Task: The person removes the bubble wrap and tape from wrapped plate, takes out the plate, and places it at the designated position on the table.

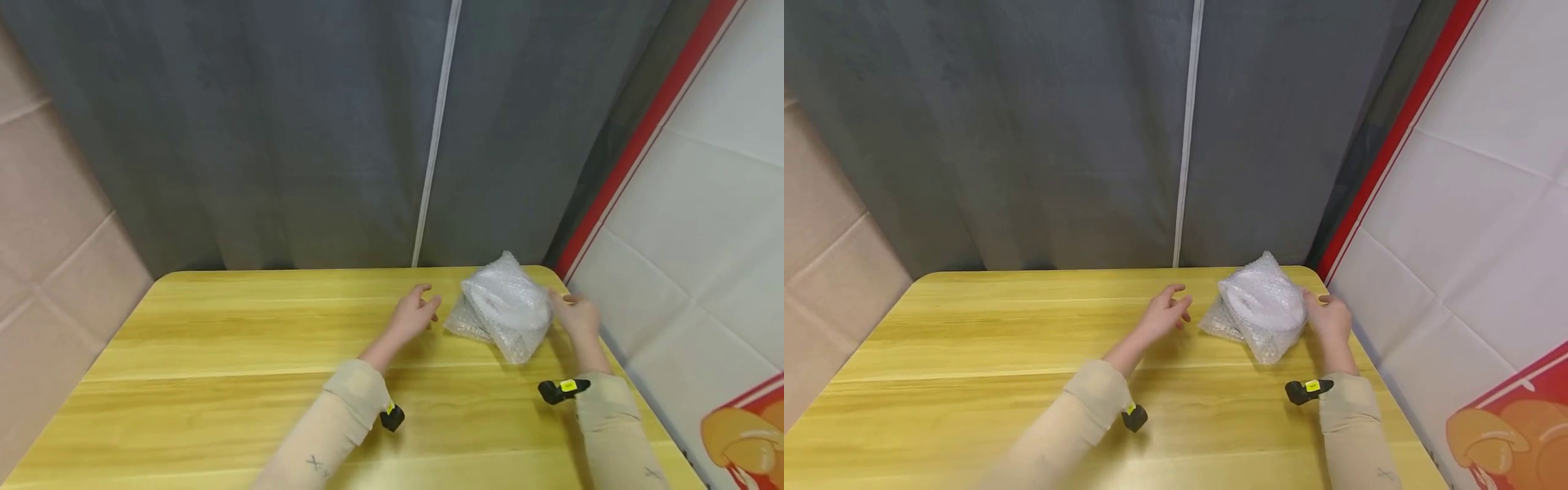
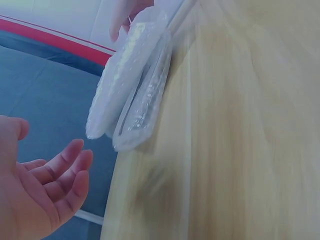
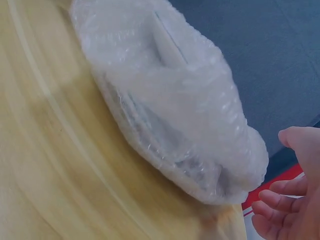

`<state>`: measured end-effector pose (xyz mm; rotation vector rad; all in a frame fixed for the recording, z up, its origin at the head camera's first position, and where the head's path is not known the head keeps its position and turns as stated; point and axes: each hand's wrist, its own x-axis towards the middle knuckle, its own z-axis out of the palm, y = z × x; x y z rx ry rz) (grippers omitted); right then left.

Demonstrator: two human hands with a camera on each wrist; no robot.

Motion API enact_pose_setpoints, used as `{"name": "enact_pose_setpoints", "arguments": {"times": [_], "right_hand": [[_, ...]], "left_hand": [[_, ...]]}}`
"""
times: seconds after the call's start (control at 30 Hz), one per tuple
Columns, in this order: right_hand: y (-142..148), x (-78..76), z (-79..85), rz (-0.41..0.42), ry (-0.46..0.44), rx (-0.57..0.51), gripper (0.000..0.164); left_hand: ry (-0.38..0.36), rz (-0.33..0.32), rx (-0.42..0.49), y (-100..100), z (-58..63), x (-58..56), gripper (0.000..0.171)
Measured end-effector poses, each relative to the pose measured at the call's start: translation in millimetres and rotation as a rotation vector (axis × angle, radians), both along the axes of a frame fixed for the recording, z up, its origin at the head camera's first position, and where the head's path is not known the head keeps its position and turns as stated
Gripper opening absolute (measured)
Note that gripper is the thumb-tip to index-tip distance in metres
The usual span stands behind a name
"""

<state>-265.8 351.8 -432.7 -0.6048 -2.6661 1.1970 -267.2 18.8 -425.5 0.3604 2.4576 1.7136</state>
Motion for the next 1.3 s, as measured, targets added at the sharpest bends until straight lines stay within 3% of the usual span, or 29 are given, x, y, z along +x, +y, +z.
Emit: {"name": "enact_pose_setpoints", "arguments": {"times": [0.3, 0.6, 0.8, 0.97, 1.3], "right_hand": [[8, -3.8, -9.2, 0.072, -0.007, 0.055, 0.077], [17, -2.2, -8.6, 0.109, -0.007, -0.012, 0.076], [17, 1.8, -11.8, 0.111, -0.047, -0.022, 0.076], [15, 5.1, -12.7, 0.123, -0.061, -0.053, 0.073], [20, -0.3, -17.4, 0.178, -0.052, -0.126, 0.061]], "left_hand": [[-0.151, 0.006, 0.147, 22, -12.2, -2.3, 0.054], [-0.245, 0.026, 0.275, 38, -21.5, -5.0, 0.055], [-0.266, -0.035, 0.41, 46, -30.0, -4.5, 0.056], [-0.3, -0.09, 0.485, 51, -31.0, -0.3, 0.054], [-0.406, -0.089, 0.572, 63, -25.8, -1.4, 0.052]]}}
